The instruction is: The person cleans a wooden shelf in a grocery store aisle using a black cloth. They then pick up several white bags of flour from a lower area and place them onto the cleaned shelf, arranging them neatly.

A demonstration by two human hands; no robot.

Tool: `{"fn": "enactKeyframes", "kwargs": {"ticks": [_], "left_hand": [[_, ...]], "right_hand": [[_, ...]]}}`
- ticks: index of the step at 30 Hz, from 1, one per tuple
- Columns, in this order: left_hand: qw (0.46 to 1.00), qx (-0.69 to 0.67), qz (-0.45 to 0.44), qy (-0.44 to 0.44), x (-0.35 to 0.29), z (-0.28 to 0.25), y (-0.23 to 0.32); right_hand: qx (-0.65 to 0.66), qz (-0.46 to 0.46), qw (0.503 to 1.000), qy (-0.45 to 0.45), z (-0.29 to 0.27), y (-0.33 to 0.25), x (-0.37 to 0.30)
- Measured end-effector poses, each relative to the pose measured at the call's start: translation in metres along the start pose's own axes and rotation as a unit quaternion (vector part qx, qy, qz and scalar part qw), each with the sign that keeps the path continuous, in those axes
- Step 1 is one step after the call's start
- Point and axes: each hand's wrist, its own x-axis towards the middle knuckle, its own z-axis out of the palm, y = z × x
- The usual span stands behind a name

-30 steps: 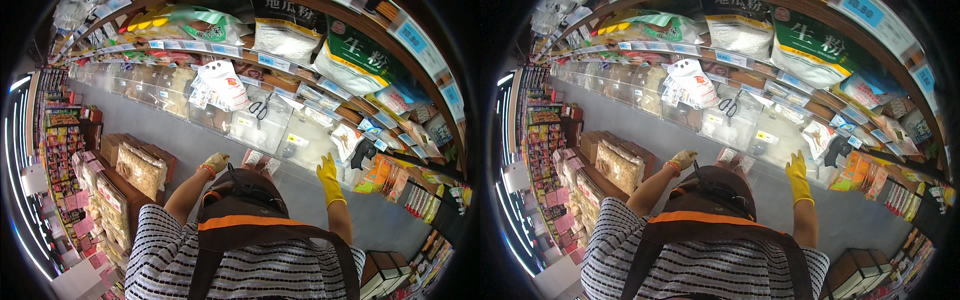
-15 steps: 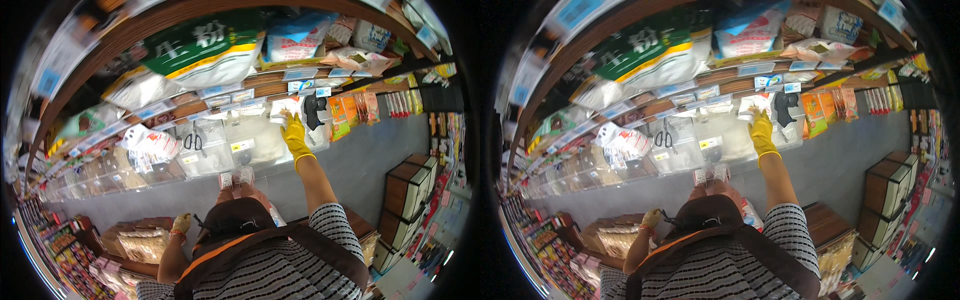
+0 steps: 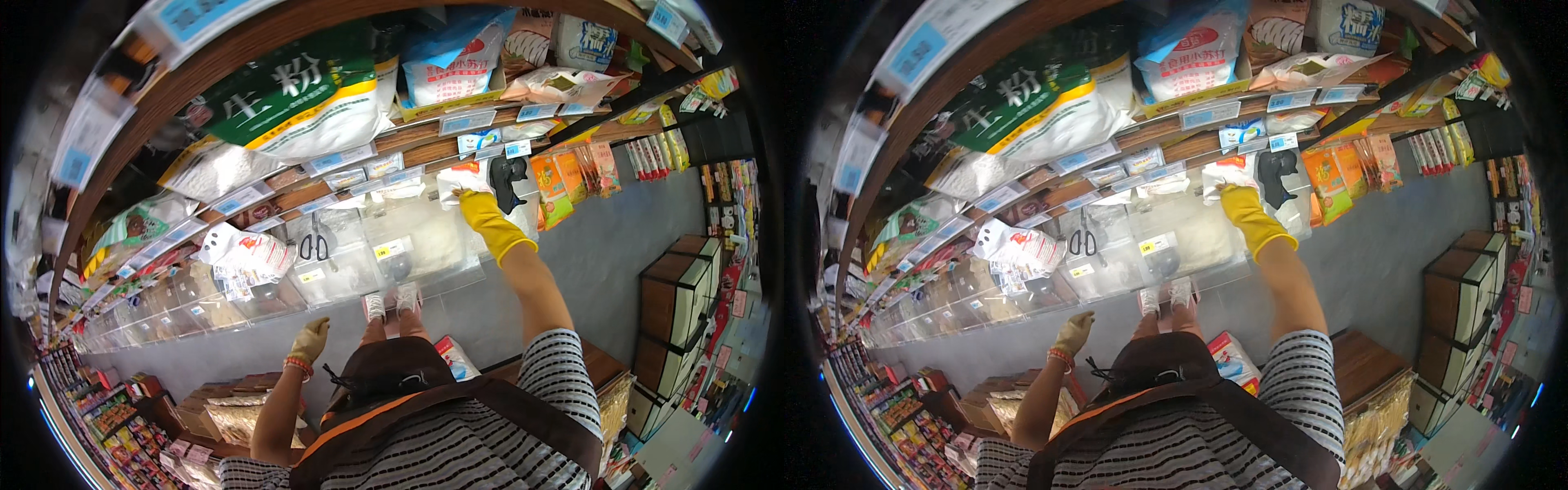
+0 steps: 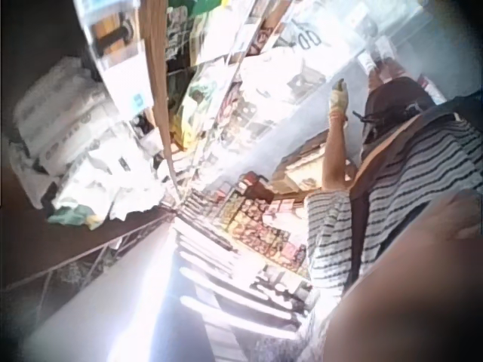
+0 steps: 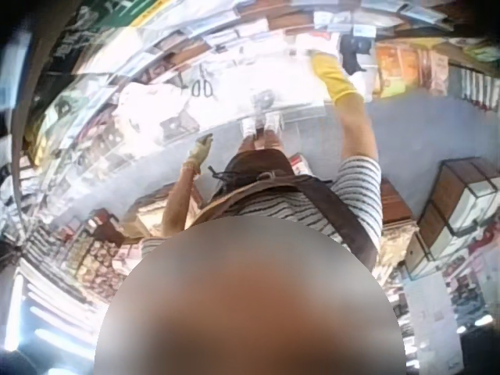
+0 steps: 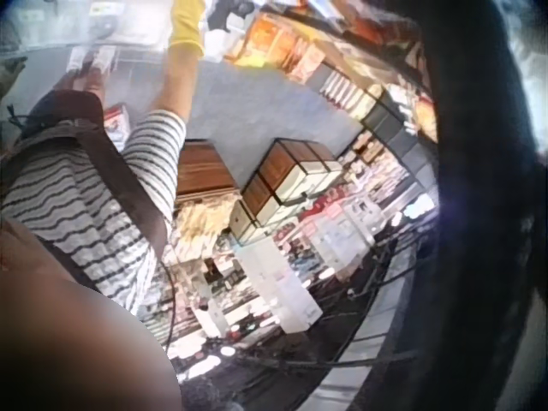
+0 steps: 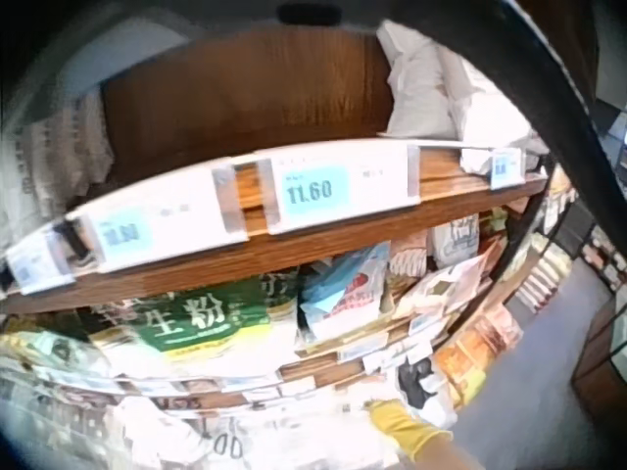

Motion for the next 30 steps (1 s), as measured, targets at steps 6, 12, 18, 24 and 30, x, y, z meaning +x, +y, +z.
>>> {"fn": "enactKeyframes", "kwargs": {"ticks": [6, 12, 18, 24, 30], "left_hand": [[0.991, 0.031, 0.125, 0.032, 0.019, -0.006, 0.067], [0.962, -0.198, 0.111, -0.149, 0.032, -0.022, 0.143], [0.811, -0.295, 0.087, -0.498, 0.024, -0.013, 0.205], [0.548, -0.557, 0.295, -0.549, -0.053, -0.032, 0.302], [0.562, -0.653, 0.33, -0.386, -0.077, -0.102, 0.327]], "right_hand": [[-0.201, -0.164, 0.964, -0.055, -0.109, -0.008, -0.041], [0.046, -0.195, 0.98, 0.013, -0.193, -0.031, -0.105], [0.421, 0.043, 0.905, -0.041, -0.309, -0.099, -0.222], [0.754, -0.019, 0.654, 0.059, -0.327, -0.127, -0.292], [0.69, -0.062, 0.722, -0.005, -0.29, -0.094, -0.29]]}}
